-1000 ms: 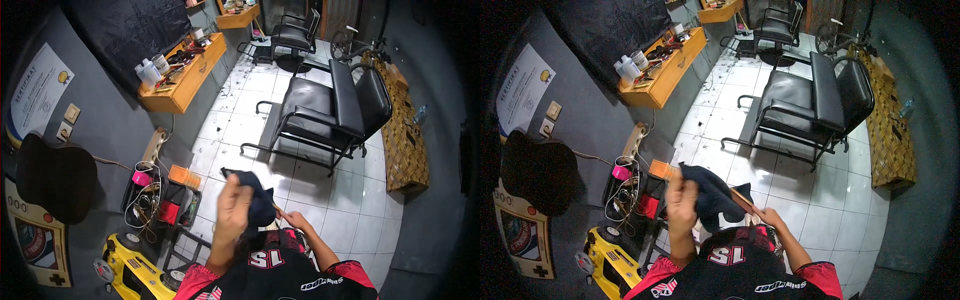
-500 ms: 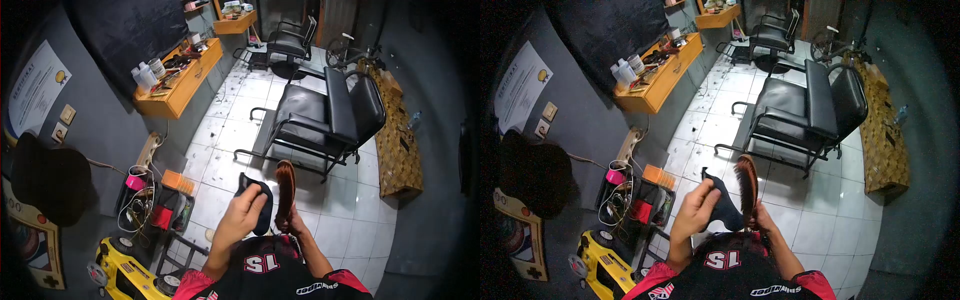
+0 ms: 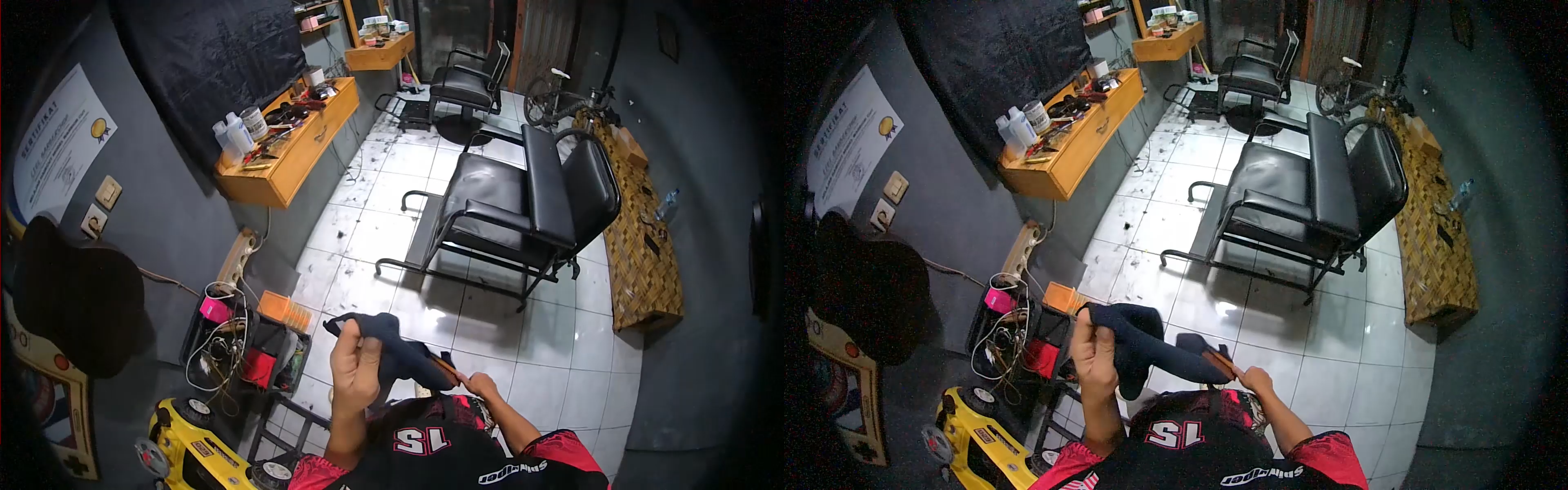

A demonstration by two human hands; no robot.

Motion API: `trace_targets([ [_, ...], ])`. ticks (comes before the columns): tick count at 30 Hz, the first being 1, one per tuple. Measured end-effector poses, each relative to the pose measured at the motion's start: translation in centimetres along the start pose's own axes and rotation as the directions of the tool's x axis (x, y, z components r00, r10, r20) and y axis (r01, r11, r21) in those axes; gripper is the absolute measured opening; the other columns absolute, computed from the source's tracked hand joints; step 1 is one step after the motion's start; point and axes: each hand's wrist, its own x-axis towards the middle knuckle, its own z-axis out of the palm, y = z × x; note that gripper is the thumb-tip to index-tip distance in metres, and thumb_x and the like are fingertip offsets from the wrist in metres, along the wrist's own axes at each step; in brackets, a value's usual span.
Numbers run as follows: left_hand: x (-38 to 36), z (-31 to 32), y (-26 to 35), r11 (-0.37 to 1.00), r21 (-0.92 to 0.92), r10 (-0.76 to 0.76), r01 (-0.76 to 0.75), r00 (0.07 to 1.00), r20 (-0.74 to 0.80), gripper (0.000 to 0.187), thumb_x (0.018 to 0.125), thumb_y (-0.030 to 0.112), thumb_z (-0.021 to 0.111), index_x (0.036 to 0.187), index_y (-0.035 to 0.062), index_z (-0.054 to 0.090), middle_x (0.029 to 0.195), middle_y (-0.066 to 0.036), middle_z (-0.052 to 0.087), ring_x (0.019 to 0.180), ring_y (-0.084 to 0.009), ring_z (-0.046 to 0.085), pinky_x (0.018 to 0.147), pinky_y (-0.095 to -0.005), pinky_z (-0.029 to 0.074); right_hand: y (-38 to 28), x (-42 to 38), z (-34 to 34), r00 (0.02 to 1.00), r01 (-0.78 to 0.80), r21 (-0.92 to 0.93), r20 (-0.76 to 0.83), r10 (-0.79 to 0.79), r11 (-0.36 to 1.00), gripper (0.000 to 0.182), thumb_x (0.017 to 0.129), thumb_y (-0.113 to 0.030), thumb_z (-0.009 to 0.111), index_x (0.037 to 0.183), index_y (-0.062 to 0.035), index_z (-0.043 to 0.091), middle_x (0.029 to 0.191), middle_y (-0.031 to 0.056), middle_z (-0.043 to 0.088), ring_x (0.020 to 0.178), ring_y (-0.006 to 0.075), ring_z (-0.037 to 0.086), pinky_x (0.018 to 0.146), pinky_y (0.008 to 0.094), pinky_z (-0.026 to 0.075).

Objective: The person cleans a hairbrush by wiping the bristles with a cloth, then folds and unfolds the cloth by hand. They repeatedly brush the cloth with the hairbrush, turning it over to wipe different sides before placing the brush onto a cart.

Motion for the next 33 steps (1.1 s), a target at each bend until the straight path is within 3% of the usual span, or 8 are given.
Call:
trace_targets([
  [3, 0.4, -0.8, -0.7, 0.988, 0.146, -0.074, 0.057, 0.991, 0.113, 0.006, 0.093, 0.007, 0.049, 0.09, 0.0016, 0.05, 0.069, 0.003, 0.045, 0.062, -0.0031, 0.037, 0.052, -0.0198, 0.03, -4.3, -1.7, -5.0, 0.994, 0.019, 0.395, 0.093, -0.061, 0.919, 0.074, 0.083, -0.069, 0.038, 0.057, -0.0019, 0.055, 0.053, 0.0118, 0.054, 0.046, 0.0214, 0.053, 0.044, 0.0345, 0.042],
  [8, 0.6, 0.4, 0.1, 0.946, 0.295, -0.229, 0.132, 0.919, 0.321, 0.012, 0.092, 0.01, 0.05, 0.085, 0.0014, 0.046, 0.063, 0.006, 0.035, 0.057, -0.003, 0.03, 0.048, -0.0203, 0.024, -13.3, -8.2, -13.9, 0.744, -0.404, 0.915, 0.327, -0.582, -0.003, 0.056, 0.087, -0.063, 0.039, 0.066, -0.0111, 0.046, 0.053, -0.004, 0.035, 0.039, 0.0089, 0.03, 0.037, 0.0241, 0.021],
  [12, 0.6, 0.2, 0.2, 0.922, 0.365, -0.308, 0.127, 0.812, 0.496, 0.007, 0.091, 0.006, 0.05, 0.089, -0.0005, 0.047, 0.068, 0.002, 0.046, 0.062, -0.0042, 0.039, 0.051, -0.0208, 0.032, -15.9, -9.4, -14.4, 0.704, 0.076, 0.99, 0.032, -0.709, 0.12, 0.049, 0.09, -0.055, 0.044, 0.071, -0.0094, 0.05, 0.054, -0.0053, 0.036, 0.042, 0.0065, 0.029, 0.038, 0.0232, 0.021],
  [16, -0.3, -0.8, 0.0, 0.974, 0.215, -0.166, 0.07, 0.869, 0.466, 0.005, 0.089, 0.001, 0.049, 0.093, -0.0012, 0.051, 0.065, -0.006, 0.053, 0.057, -0.0095, 0.049, 0.051, -0.0264, 0.039, -14.5, -6.4, -12.7, 0.731, -0.017, 0.822, 0.399, -0.554, 0.57, 0.055, 0.085, -0.058, 0.05, 0.062, -0.0088, 0.051, 0.051, -0.0049, 0.035, 0.043, 0.0063, 0.031, 0.038, 0.0236, 0.023],
  [19, -1.6, -1.4, 1.1, 0.993, -0.072, -0.07, 0.094, 0.957, 0.281, 0.017, 0.086, -0.006, 0.046, 0.101, -0.0052, 0.054, 0.08, -0.006, 0.057, 0.07, -0.0095, 0.052, 0.061, -0.0225, 0.041, -6.0, 1.9, -3.0, 0.926, 0.253, -0.025, 0.296, -0.235, 0.967, 0.075, 0.077, -0.072, 0.044, 0.065, -0.0007, 0.062, 0.055, 0.0131, 0.058, 0.047, 0.0242, 0.058, 0.047, 0.0346, 0.045],
  [23, -1.8, -2.5, 2.0, 0.998, -0.059, 0.04, -0.03, 0.982, 0.185, 0.016, 0.088, -0.005, 0.044, 0.102, -0.003, 0.052, 0.083, -0.003, 0.056, 0.071, -0.0063, 0.048, 0.064, -0.0188, 0.038, 1.0, 1.2, 1.5, 1.0, 0.02, -0.167, 0.008, -0.019, 0.986, 0.085, 0.071, -0.078, 0.043, 0.074, 0.0039, 0.066, 0.065, 0.022, 0.063, 0.067, 0.0394, 0.062, 0.068, 0.0451, 0.048],
  [27, -1.7, -2.9, 1.4, 0.991, 0.0, -0.132, 0.136, 0.956, 0.263, 0.007, 0.09, -0.002, 0.046, 0.096, -0.0013, 0.05, 0.078, 0.001, 0.05, 0.068, -0.0036, 0.041, 0.058, -0.0195, 0.034, -2.9, -0.8, -3.2, 0.979, -0.023, 0.238, 0.201, -0.027, 0.971, 0.076, 0.074, -0.074, 0.046, 0.062, -0.0008, 0.059, 0.056, 0.0114, 0.057, 0.047, 0.0196, 0.055, 0.045, 0.0325, 0.042],
  [33, 0.2, -0.8, 1.5, 0.895, 0.43, -0.361, 0.122, 0.763, 0.535, 0.005, 0.087, 0.002, 0.053, 0.091, -0.0001, 0.052, 0.061, -0.008, 0.049, 0.054, -0.0091, 0.044, 0.049, -0.0245, 0.036, -14.4, -9.7, -14.8, 0.818, -0.01, 0.975, 0.135, -0.559, 0.221, 0.054, 0.087, -0.055, 0.049, 0.073, -0.0042, 0.059, 0.062, -0.0001, 0.053, 0.054, 0.01, 0.049, 0.049, 0.025, 0.04],
])
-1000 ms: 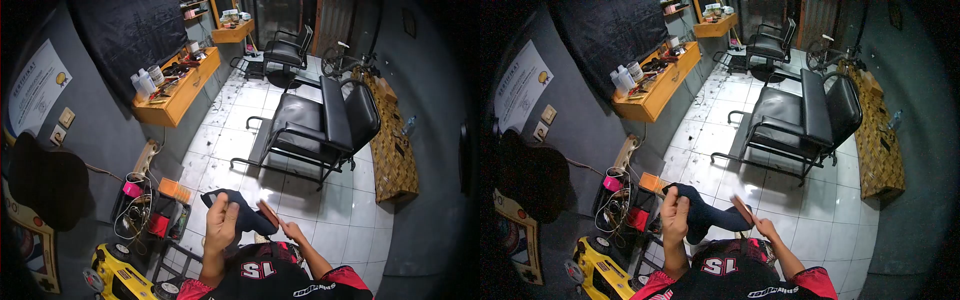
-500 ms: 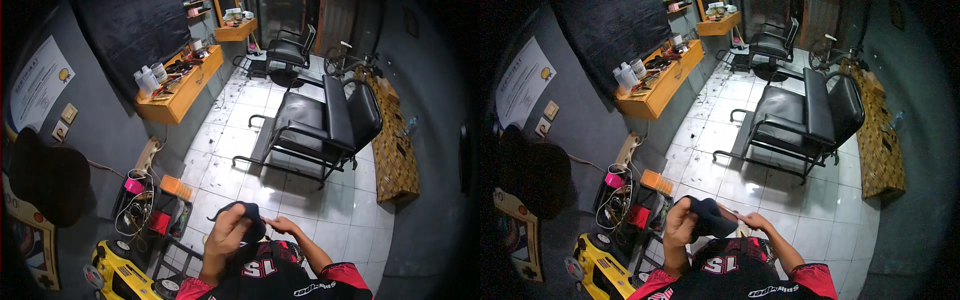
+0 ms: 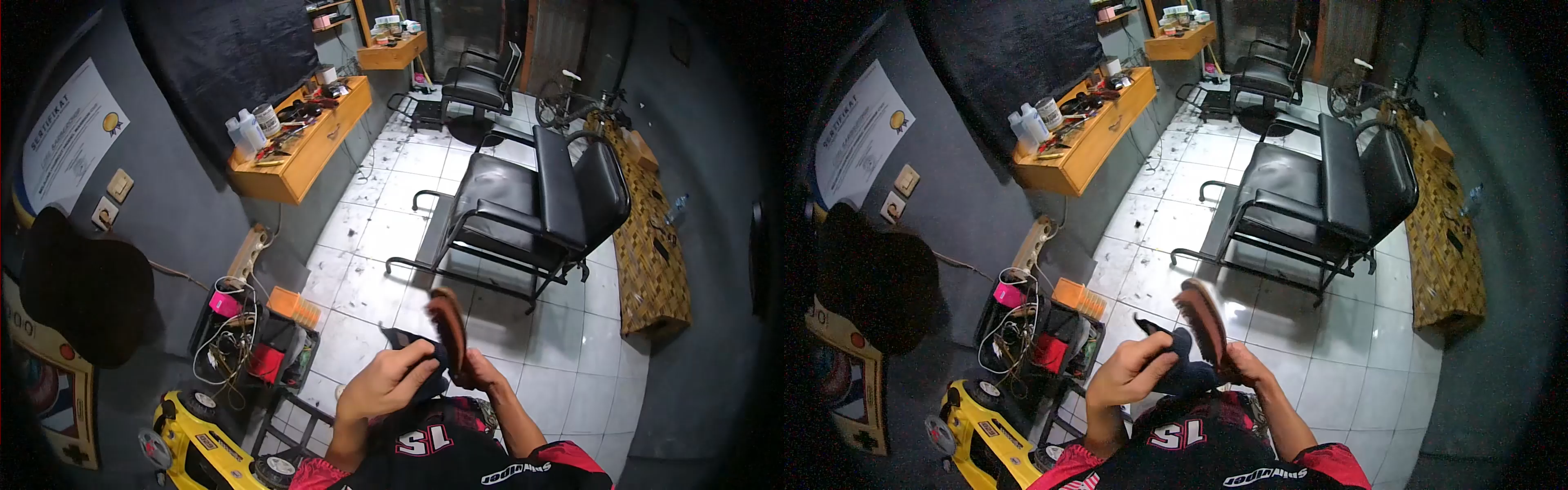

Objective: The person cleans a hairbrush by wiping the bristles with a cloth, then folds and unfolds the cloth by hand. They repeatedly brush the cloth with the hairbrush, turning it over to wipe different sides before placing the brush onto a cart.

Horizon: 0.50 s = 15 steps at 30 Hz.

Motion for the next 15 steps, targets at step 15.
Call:
trace_targets([
  [15, -1.5, -0.9, -0.3, 0.965, -0.186, 0.142, -0.184, 0.965, -0.219, 0.006, 0.087, -0.002, 0.051, 0.092, -0.0011, 0.054, 0.06, 0.002, 0.045, 0.053, -0.004, 0.037, 0.048, -0.0196, 0.029, 13.1, -0.7, -12.2, 0.787, -0.616, -0.787, -0.617, 0.009, -0.032, 0.074, 0.071, -0.071, 0.054, 0.083, 0.0008, 0.067, 0.086, 0.023, 0.064, 0.085, 0.0385, 0.063, 0.073, 0.0458, 0.05],
])
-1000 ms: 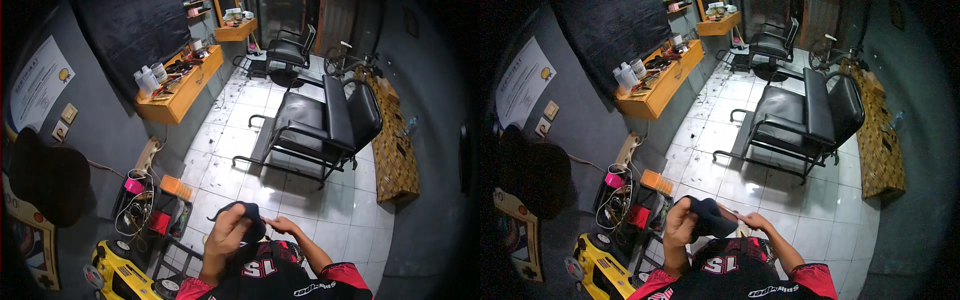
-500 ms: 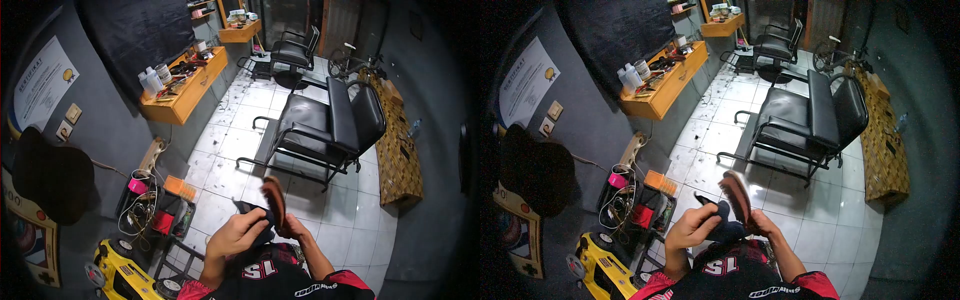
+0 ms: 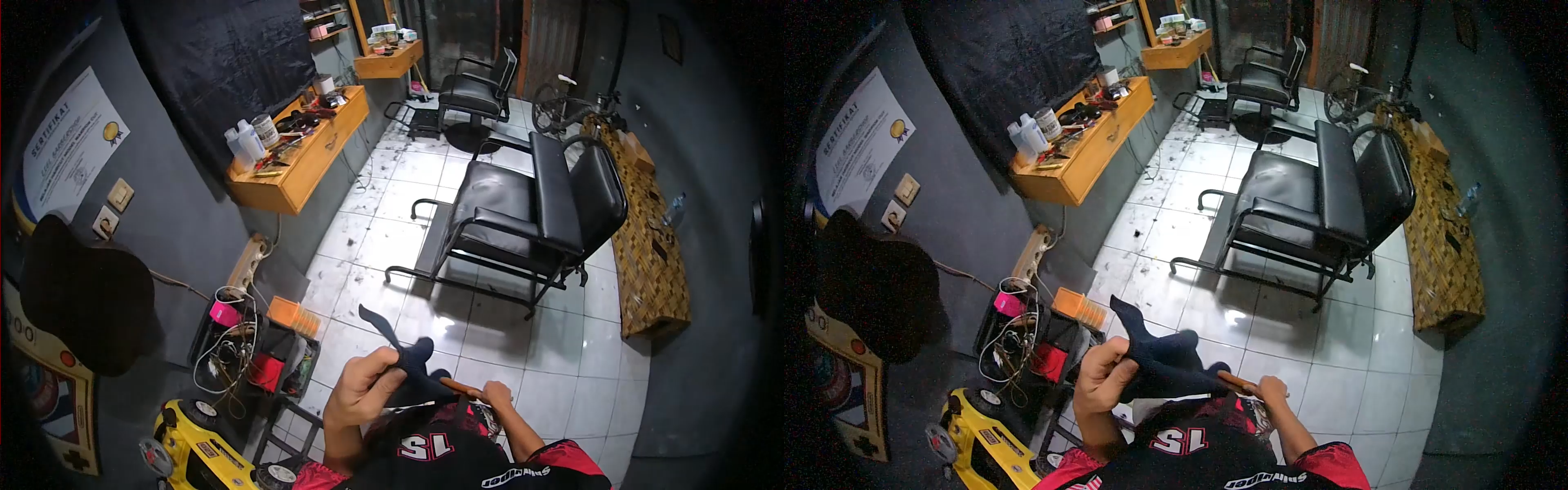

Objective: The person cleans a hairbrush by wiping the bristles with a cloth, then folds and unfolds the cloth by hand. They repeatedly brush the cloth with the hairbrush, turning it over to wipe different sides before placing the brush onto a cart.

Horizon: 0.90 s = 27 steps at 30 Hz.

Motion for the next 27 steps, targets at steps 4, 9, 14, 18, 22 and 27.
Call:
trace_targets([
  [4, 0.6, 0.8, -0.9, 0.996, 0.042, -0.079, 0.078, 0.997, 0.025, 0.004, 0.089, 0.002, 0.051, 0.092, -0.0006, 0.053, 0.06, 0.002, 0.046, 0.054, -0.0041, 0.038, 0.047, -0.021, 0.03, 0.3, -0.1, -1.6, 1.0, 0.02, 0.155, -0.009, -0.019, 0.988, 0.065, 0.075, -0.064, 0.056, 0.087, -0.0015, 0.067, 0.086, 0.0187, 0.065, 0.074, 0.0344, 0.063, 0.065, 0.0423, 0.049],
  [9, 2.2, 1.8, -1.0, 0.973, 0.188, -0.176, 0.134, 0.959, 0.224, 0.007, 0.089, 0.005, 0.052, 0.094, -0.0003, 0.053, 0.062, -0.004, 0.049, 0.056, -0.008, 0.043, 0.051, -0.0237, 0.036, -5.7, -5.2, -12.3, 0.877, -0.012, 0.986, 0.09, -0.471, 0.166, 0.055, 0.084, -0.059, 0.051, 0.062, -0.0079, 0.051, 0.056, -0.0002, 0.046, 0.042, 0.0115, 0.04, 0.04, 0.0258, 0.03],
  [14, 2.6, 2.4, -1.2, 0.975, 0.202, -0.151, 0.095, 0.948, 0.282, 0.007, 0.089, 0.004, 0.052, 0.094, -0.001, 0.053, 0.067, -0.006, 0.052, 0.059, -0.0088, 0.045, 0.054, -0.0244, 0.039, -8.9, -8.7, -15.5, 0.693, 0.085, 0.996, -0.064, -0.718, -0.007, 0.052, 0.084, -0.055, 0.053, 0.065, -0.0066, 0.053, 0.057, -0.0035, 0.043, 0.044, 0.0057, 0.035, 0.04, 0.0215, 0.025],
  [18, 1.9, 2.1, -0.6, 0.989, 0.132, -0.077, 0.061, 0.99, 0.116, 0.006, 0.087, -0.001, 0.052, 0.092, -0.0029, 0.053, 0.071, -0.004, 0.054, 0.065, -0.0078, 0.047, 0.057, -0.0243, 0.04, -6.7, -3.3, -9.9, 0.705, 0.108, 0.919, 0.199, -0.681, 0.38, 0.056, 0.085, -0.056, 0.053, 0.072, -0.002, 0.06, 0.053, -0.0039, 0.044, 0.044, 0.0067, 0.036, 0.041, 0.0232, 0.026],
  [22, 0.6, 1.5, -0.1, 0.997, -0.069, -0.046, 0.043, 0.998, -0.041, 0.007, 0.087, -0.003, 0.051, 0.093, -0.0041, 0.055, 0.07, -0.002, 0.055, 0.065, -0.0056, 0.047, 0.059, -0.0199, 0.04, -2.4, -0.1, -2.5, 0.969, 0.225, 0.144, 0.076, -0.237, 0.964, 0.076, 0.071, -0.074, 0.05, 0.08, -0.0016, 0.069, 0.071, 0.0202, 0.064, 0.072, 0.0324, 0.064, 0.065, 0.0434, 0.05],
  [27, 0.8, 1.0, 0.3, 0.999, 0.002, -0.052, 0.052, 0.999, 0.001, 0.005, 0.088, 0.0, 0.052, 0.091, -0.003, 0.054, 0.065, -0.001, 0.051, 0.06, -0.0046, 0.043, 0.053, -0.0197, 0.037, -1.1, -0.8, -3.1, 0.999, 0.036, 0.152, -0.045, -0.03, 0.988, 0.076, 0.072, -0.073, 0.051, 0.088, -0.0012, 0.069, 0.08, 0.0227, 0.065, 0.075, 0.038, 0.064, 0.067, 0.0475, 0.049],
])
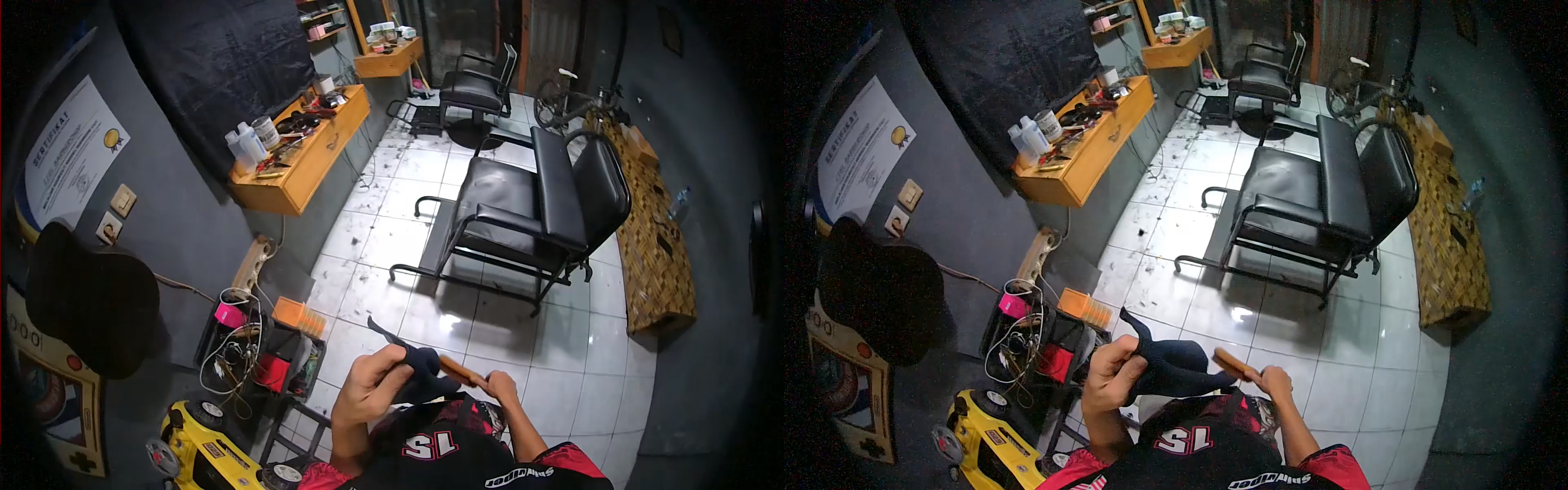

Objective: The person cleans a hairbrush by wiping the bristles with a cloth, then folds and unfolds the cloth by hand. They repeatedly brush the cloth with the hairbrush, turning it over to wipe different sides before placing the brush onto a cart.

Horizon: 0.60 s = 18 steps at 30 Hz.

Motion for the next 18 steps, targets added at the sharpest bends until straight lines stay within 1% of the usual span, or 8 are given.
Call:
trace_targets([
  [3, 0.4, 0.4, -0.6, 0.993, 0.114, -0.036, 0.027, 0.996, 0.08, 0.006, 0.088, 0.001, 0.053, 0.093, -0.0017, 0.054, 0.063, -0.005, 0.051, 0.057, -0.0071, 0.045, 0.051, -0.0216, 0.038, -1.4, 0.1, -2.9, 0.985, 0.17, 0.304, -0.023, -0.172, 0.937, 0.07, 0.077, -0.069, 0.049, 0.083, -0.0014, 0.066, 0.068, 0.0136, 0.064, 0.055, 0.0293, 0.061, 0.052, 0.0404, 0.046],
  [6, 1.0, 0.9, -0.5, 0.985, 0.171, -0.032, 0.002, 0.984, 0.175, 0.008, 0.087, 0.002, 0.054, 0.094, -0.0008, 0.053, 0.064, -0.01, 0.053, 0.054, -0.0132, 0.049, 0.051, -0.0245, 0.04, -5.0, -2.2, -7.2, 0.894, 0.013, 0.922, 0.163, -0.419, 0.386, 0.066, 0.079, -0.068, 0.048, 0.07, -0.0037, 0.059, 0.05, 0.0016, 0.045, 0.04, 0.0131, 0.039, 0.038, 0.027, 0.032],
  [9, 1.1, 1.2, -0.5, 0.983, 0.184, -0.05, 0.007, 0.972, 0.231, 0.009, 0.085, 0.001, 0.055, 0.094, -0.0008, 0.053, 0.067, -0.015, 0.056, 0.055, -0.0221, 0.055, 0.053, -0.0283, 0.043, -7.5, -5.7, -9.2, 0.799, -0.094, 0.996, 0.078, -0.596, 0.005, 0.051, 0.089, -0.053, 0.047, 0.062, -0.0091, 0.051, 0.053, -0.003, 0.043, 0.042, 0.0074, 0.036, 0.039, 0.0228, 0.025],
  [10, 1.1, 1.2, -0.3, 0.982, 0.187, -0.041, -0.003, 0.972, 0.232, 0.009, 0.085, 0.001, 0.055, 0.094, -0.0009, 0.053, 0.067, -0.015, 0.056, 0.056, -0.0226, 0.056, 0.053, -0.0285, 0.043, -7.5, -5.6, -9.1, 0.718, -0.165, 0.986, 0.133, -0.683, 0.019, 0.049, 0.089, -0.05, 0.049, 0.064, -0.0087, 0.054, 0.055, -0.0019, 0.047, 0.044, 0.008, 0.039, 0.04, 0.0228, 0.029],
  [11, 1.2, 1.2, -0.1, 0.982, 0.191, -0.031, -0.014, 0.972, 0.232, 0.009, 0.085, 0.001, 0.056, 0.094, -0.0009, 0.054, 0.067, -0.015, 0.056, 0.056, -0.0231, 0.057, 0.053, -0.0287, 0.043, -7.7, -4.9, -7.2, 0.796, -0.09, 0.993, 0.115, -0.594, 0.071, 0.046, 0.09, -0.046, 0.051, 0.068, -0.0062, 0.058, 0.058, -0.0041, 0.048, 0.049, 0.0061, 0.04, 0.044, 0.0218, 0.031],
  [13, 1.0, 1.1, -0.3, 0.983, 0.18, 0.002, -0.04, 0.979, 0.205, 0.009, 0.085, 0.001, 0.056, 0.094, -0.0013, 0.054, 0.068, -0.015, 0.057, 0.058, -0.0233, 0.059, 0.054, -0.0288, 0.044, -7.0, -4.5, -7.7, 0.682, 0.118, 0.936, 0.166, -0.712, 0.331, 0.044, 0.091, -0.041, 0.052, 0.071, -0.0034, 0.061, 0.061, -0.0064, 0.048, 0.055, 0.0039, 0.042, 0.047, 0.0216, 0.033],
  [17, 0.4, 0.3, -0.7, 0.981, 0.194, -0.022, -0.009, 0.987, 0.159, 0.008, 0.085, 0.001, 0.055, 0.093, -0.0021, 0.054, 0.069, -0.015, 0.058, 0.059, -0.0229, 0.06, 0.055, -0.0284, 0.044, -7.6, -5.0, -6.5, 0.914, 0.248, 0.431, 0.194, -0.357, 0.868, 0.059, 0.082, -0.057, 0.055, 0.066, -0.0005, 0.062, 0.051, 0.0008, 0.045, 0.048, 0.0094, 0.042, 0.045, 0.0274, 0.035],
  [18, 0.3, 0.4, -0.6, 0.984, 0.179, -0.016, -0.009, 0.99, 0.138, 0.009, 0.086, 0.002, 0.056, 0.093, -0.0025, 0.054, 0.07, -0.015, 0.059, 0.059, -0.0219, 0.059, 0.055, -0.0281, 0.044, -7.0, -4.7, -5.6, 0.932, 0.264, 0.363, 0.144, -0.334, 0.894, 0.06, 0.081, -0.058, 0.056, 0.066, -0.0002, 0.063, 0.05, 0.002, 0.045, 0.048, 0.0105, 0.044, 0.046, 0.0283, 0.036],
])
